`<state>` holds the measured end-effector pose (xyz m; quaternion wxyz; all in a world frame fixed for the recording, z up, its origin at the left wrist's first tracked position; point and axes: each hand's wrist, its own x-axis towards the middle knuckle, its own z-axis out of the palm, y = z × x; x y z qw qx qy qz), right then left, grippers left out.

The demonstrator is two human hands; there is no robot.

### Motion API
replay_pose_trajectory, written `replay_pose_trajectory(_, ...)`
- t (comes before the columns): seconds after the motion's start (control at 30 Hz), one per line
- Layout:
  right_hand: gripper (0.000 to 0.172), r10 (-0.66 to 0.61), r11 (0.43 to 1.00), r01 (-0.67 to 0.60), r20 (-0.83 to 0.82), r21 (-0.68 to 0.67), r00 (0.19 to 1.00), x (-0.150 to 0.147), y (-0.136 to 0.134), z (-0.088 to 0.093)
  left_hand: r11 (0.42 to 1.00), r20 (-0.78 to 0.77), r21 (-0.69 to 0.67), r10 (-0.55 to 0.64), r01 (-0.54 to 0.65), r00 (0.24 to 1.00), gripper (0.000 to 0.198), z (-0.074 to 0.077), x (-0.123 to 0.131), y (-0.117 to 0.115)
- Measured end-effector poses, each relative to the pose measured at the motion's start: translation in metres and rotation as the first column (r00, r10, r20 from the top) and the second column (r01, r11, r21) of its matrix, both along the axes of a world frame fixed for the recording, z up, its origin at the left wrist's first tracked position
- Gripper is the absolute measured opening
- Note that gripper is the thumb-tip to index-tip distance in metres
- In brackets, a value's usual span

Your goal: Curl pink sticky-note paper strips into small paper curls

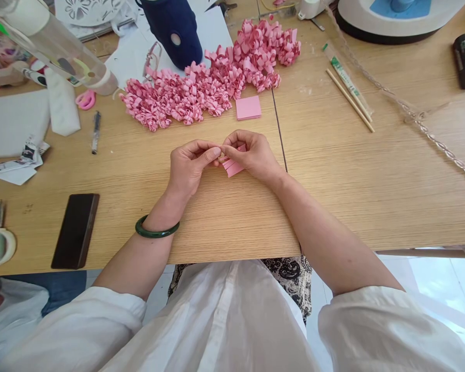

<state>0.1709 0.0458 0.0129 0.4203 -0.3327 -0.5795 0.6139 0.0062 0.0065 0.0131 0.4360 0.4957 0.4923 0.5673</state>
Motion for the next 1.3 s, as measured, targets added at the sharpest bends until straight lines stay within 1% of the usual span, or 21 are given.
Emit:
replay_pose_trajectory(0.17, 0.030, 0.018, 1.000, -0.018, 0.012, 0.008, 1.000, 0.0013, 0.0008, -0.0018, 0.997, 0.007, -0.073, -0.016, 0.017, 1.000, 0.015, 0.0009, -0.0014, -0.0002)
replay_pose_trajectory(0.3, 0.029, 0.050, 0.999, -0.050, 0.010, -0.007, 0.999, 0.0022, 0.0013, -0.0005, 0.996, 0.051, -0.083, -0.038, 0.042, 0.998, 0.010, 0.0014, -0.0022, 0.0000)
replay_pose_trajectory(0.43, 0.027, 0.061, 0.998, -0.061, 0.016, -0.025, 0.998, 0.0026, 0.0011, 0.0013, 0.996, 0.008, -0.087, -0.002, 0.003, 1.000, 0.009, 0.0011, -0.0018, 0.0009)
replay_pose_trajectory(0.5, 0.026, 0.059, 0.998, -0.058, 0.015, -0.029, 0.998, 0.0025, 0.0007, 0.0018, 0.997, -0.023, -0.069, 0.020, -0.022, 1.000, 0.008, -0.0001, -0.0015, 0.0015)
replay_pose_trajectory(0.63, 0.024, 0.059, 0.998, -0.059, -0.005, -0.032, 0.998, 0.0010, -0.0007, 0.0025, 0.998, -0.058, 0.037, 0.062, -0.060, 0.996, 0.008, -0.0041, -0.0017, 0.0018)
replay_pose_trajectory(0.7, 0.023, 0.060, 0.998, -0.061, -0.013, -0.035, 0.998, 0.0000, -0.0013, 0.0029, 0.995, -0.083, 0.061, 0.080, -0.075, 0.993, 0.009, -0.0057, -0.0021, 0.0014)
replay_pose_trajectory(0.8, 0.025, 0.028, 0.999, -0.028, 0.007, -0.028, 1.000, -0.0006, -0.0011, 0.0027, 0.996, -0.095, 0.047, 0.079, -0.075, 0.992, 0.016, -0.0058, -0.0023, 0.0006)
replay_pose_trajectory(0.97, 0.030, -0.032, 0.999, 0.032, 0.040, 0.004, 0.999, 0.0002, 0.0013, -0.0001, 0.999, -0.065, 0.013, 0.039, -0.039, 0.997, 0.026, -0.0033, -0.0024, -0.0009)
replay_pose_trajectory(1.1, 0.029, -0.041, 0.999, 0.041, 0.036, 0.016, 0.999, 0.0005, 0.0017, -0.0009, 0.999, -0.063, 0.013, 0.033, -0.032, 0.997, 0.023, -0.0026, -0.0016, -0.0017)
replay_pose_trajectory(1.3, 0.025, -0.035, 0.999, 0.034, 0.063, 0.023, 0.997, 0.0004, 0.0012, 0.0001, 0.998, -0.100, 0.007, 0.066, -0.066, 0.993, 0.018, -0.0027, 0.0006, -0.0008)
